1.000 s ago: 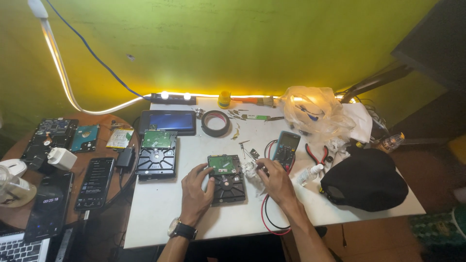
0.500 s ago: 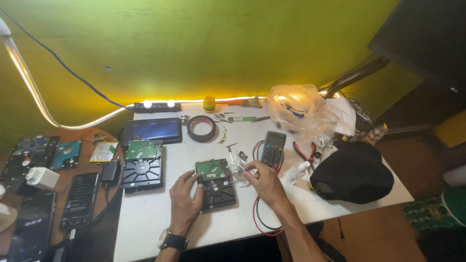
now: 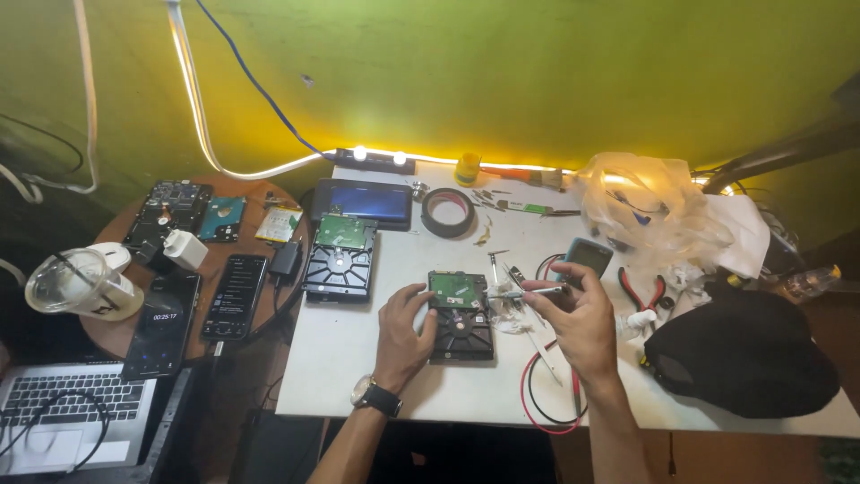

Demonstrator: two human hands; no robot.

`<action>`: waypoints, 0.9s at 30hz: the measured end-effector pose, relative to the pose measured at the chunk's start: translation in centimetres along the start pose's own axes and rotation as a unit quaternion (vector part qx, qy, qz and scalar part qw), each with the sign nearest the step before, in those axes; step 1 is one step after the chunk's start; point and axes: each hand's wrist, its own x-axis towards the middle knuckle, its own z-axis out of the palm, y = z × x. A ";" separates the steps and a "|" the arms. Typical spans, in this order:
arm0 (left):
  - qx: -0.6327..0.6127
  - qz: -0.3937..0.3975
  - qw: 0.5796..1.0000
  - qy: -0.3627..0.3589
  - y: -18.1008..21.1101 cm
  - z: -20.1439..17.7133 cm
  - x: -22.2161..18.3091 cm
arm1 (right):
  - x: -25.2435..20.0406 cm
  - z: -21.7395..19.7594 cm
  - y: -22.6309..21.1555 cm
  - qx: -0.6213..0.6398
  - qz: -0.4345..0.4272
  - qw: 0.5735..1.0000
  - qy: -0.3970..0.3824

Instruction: The person is inspecting and repairing a hard drive on a workbench, using a screwdriver to work on the PCB components.

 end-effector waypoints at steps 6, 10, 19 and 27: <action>0.019 0.003 1.000 -0.005 -0.3 0.1 0.0 | 1.5 4.3 4.3 0.035 -0.068 0.997 -0.028; 0.022 0.006 1.000 -0.004 -0.2 -0.2 0.1 | 0.6 7.5 3.7 0.000 -0.064 0.997 -0.044; 0.067 0.039 0.996 -0.034 0.0 0.1 0.1 | 1.5 9.8 8.8 -0.073 -0.232 0.969 0.038; 0.091 0.050 0.994 -0.035 0.0 0.1 0.1 | 1.3 10.2 11.5 -0.088 -0.336 0.916 0.199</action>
